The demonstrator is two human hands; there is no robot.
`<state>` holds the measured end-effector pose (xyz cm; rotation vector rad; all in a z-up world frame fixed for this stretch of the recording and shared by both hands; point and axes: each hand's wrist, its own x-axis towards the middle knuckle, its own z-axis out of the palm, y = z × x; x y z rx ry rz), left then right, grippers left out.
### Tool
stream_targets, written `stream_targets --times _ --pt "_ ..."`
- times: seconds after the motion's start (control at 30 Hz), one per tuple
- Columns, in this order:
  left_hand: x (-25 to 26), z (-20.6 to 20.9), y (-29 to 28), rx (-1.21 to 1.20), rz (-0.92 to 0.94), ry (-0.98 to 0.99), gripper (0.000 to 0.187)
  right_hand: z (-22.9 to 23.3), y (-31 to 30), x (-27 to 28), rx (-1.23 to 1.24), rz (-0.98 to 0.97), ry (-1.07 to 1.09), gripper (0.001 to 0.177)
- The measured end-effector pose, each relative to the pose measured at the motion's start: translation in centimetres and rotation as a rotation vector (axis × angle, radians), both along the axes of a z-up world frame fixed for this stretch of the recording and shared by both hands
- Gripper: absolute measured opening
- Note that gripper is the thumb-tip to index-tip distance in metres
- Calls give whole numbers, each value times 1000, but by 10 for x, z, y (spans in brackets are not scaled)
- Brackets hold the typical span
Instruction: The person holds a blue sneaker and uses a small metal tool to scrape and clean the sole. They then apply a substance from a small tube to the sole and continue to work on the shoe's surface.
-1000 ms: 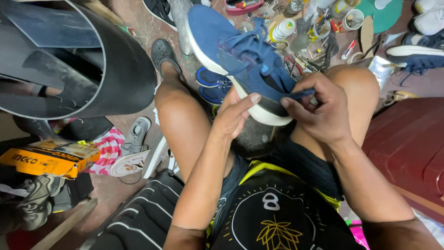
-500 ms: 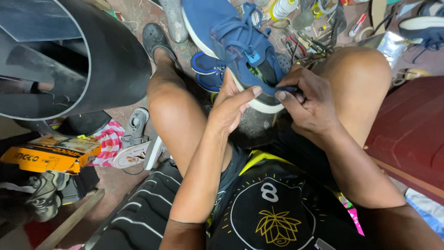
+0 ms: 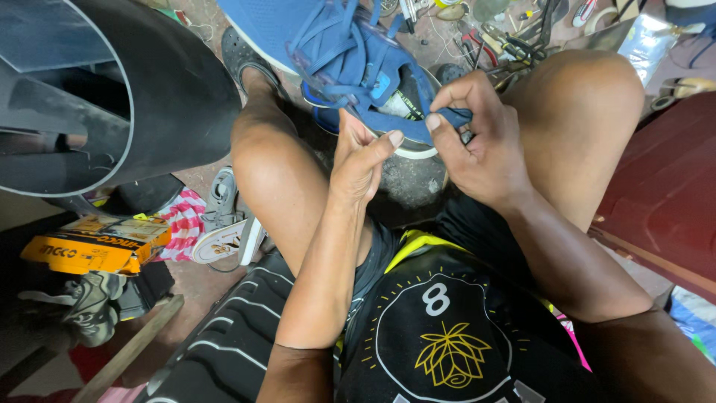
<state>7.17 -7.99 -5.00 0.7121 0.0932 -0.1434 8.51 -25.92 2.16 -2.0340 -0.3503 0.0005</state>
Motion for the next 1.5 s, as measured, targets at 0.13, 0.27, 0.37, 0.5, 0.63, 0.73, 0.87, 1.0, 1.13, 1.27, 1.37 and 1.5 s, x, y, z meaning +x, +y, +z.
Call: stream_targets --times 0.13,0.27,0.37,0.5,0.63,0.73,0.87,1.0,1.13,1.27,1.37,1.5 --pt "-1 -5 5 44 -47 -5 74 -5 -3 -4 34 6 -10 17" --pt "-6 -18 9 47 -85 -8 62 -5 -4 -8 64 1 -26 19" --pt "-14 -33 9 149 -74 31 73 0 -5 -17 28 -58 55 25" --pt "-14 -42 -1 -275 116 129 63 0 -2 -27 179 102 -35 43" --pt "-12 -37 -2 -261 131 180 67 -2 2 -28 344 -50 90 41" --pt "-12 -30 -3 -202 165 169 67 4 -2 -20 195 -66 45 47" --pt "-15 -30 -1 -116 168 130 62 8 -2 -12 215 -48 175 43" --pt "-28 -51 7 53 192 290 56 10 -4 -7 173 16 144 43" --pt "-32 -57 5 124 205 222 48 14 -3 -3 -22 -3 128 43" --pt "-24 -33 -1 167 225 20 54 17 1 -9 -234 -31 76 38" --pt "-21 -21 -1 187 200 -1 54 14 0 -11 -287 3 45 36" --pt "-20 -25 -1 187 182 22 51 11 0 -11 -311 8 -4 35"
